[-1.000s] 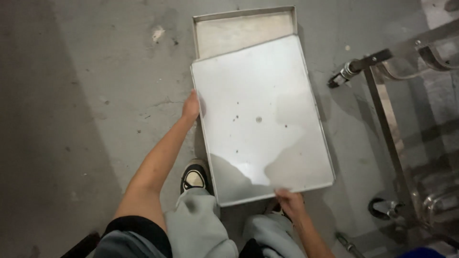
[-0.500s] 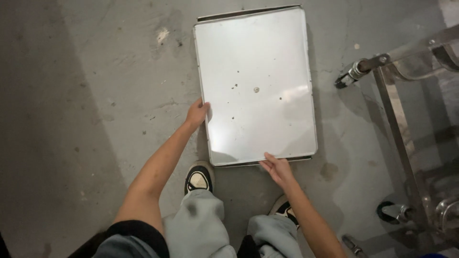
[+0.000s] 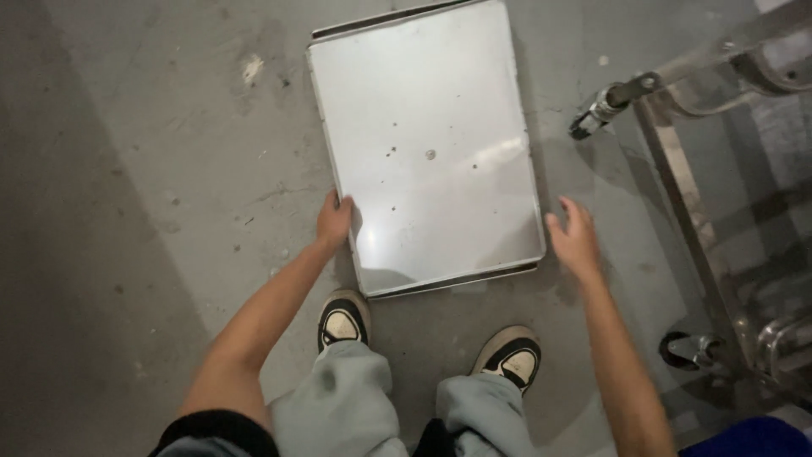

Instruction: Organizing and storing various baking trays and cake tins on racks and worktables.

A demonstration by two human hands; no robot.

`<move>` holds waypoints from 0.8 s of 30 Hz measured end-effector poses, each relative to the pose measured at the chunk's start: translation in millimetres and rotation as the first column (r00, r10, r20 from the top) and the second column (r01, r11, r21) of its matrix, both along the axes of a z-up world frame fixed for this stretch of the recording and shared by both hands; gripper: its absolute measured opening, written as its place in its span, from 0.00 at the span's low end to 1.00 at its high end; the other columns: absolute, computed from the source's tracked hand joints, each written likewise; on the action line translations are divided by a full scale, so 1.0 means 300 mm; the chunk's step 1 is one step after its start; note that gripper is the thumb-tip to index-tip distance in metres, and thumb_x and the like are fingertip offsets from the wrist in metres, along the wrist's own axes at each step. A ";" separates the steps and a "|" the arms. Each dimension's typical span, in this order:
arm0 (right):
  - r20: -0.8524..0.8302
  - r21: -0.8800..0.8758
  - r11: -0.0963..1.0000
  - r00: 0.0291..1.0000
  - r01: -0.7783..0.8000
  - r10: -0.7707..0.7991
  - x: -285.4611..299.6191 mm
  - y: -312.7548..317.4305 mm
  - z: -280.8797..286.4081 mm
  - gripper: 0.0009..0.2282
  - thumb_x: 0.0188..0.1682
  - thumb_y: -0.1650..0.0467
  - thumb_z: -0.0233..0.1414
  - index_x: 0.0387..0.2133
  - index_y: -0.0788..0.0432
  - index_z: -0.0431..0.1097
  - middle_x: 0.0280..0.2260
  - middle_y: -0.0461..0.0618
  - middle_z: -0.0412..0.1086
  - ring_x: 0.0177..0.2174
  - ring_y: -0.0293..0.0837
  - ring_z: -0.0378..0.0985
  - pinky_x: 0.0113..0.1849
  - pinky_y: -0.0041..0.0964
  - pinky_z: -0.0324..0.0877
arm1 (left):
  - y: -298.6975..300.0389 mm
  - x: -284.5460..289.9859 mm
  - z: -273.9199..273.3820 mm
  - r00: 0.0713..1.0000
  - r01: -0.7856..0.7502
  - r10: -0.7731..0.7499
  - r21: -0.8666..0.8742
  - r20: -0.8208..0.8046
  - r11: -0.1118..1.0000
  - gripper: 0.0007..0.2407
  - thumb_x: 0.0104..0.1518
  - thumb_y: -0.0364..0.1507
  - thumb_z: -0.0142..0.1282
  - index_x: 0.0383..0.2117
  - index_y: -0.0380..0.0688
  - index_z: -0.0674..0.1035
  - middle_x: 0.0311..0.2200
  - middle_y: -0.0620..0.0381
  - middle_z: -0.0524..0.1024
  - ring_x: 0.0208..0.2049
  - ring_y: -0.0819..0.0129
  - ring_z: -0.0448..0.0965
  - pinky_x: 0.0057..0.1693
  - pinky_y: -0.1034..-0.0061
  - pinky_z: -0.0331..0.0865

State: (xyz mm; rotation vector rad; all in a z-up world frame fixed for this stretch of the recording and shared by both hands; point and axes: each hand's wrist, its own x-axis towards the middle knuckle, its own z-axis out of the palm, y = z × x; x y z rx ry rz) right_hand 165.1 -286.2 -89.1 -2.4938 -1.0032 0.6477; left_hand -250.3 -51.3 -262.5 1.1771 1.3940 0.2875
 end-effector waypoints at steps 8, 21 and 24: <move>-0.347 -0.164 0.985 0.932 0.054 -0.109 -0.005 0.099 -0.161 0.20 0.55 0.57 0.49 0.50 0.61 0.63 0.48 0.58 0.71 0.50 0.52 0.72 0.52 0.48 0.66 | -0.088 0.017 0.054 0.942 -0.331 0.315 -0.169 -0.115 0.928 0.17 0.54 0.31 0.60 0.46 0.35 0.72 0.41 0.47 0.76 0.40 0.58 0.77 0.48 0.64 0.73; -0.583 -0.233 0.783 0.561 0.577 -0.587 -0.242 -0.140 -0.098 0.30 0.55 0.53 0.54 0.57 0.67 0.61 0.51 0.57 0.66 0.46 0.47 0.70 0.48 0.51 0.66 | -0.088 -0.130 0.320 0.957 -0.208 0.268 -0.379 0.112 0.902 0.28 0.65 0.46 0.49 0.55 0.26 0.69 0.51 0.44 0.74 0.51 0.61 0.74 0.60 0.66 0.64; -0.596 -0.267 0.767 0.525 0.584 -0.607 -0.381 -0.199 0.062 0.28 0.50 0.53 0.54 0.48 0.69 0.70 0.44 0.60 0.75 0.41 0.51 0.77 0.43 0.51 0.73 | -0.158 -0.209 0.305 0.936 -0.137 0.244 -0.374 0.256 0.917 0.32 0.63 0.47 0.50 0.54 0.19 0.69 0.50 0.41 0.77 0.51 0.61 0.76 0.60 0.69 0.65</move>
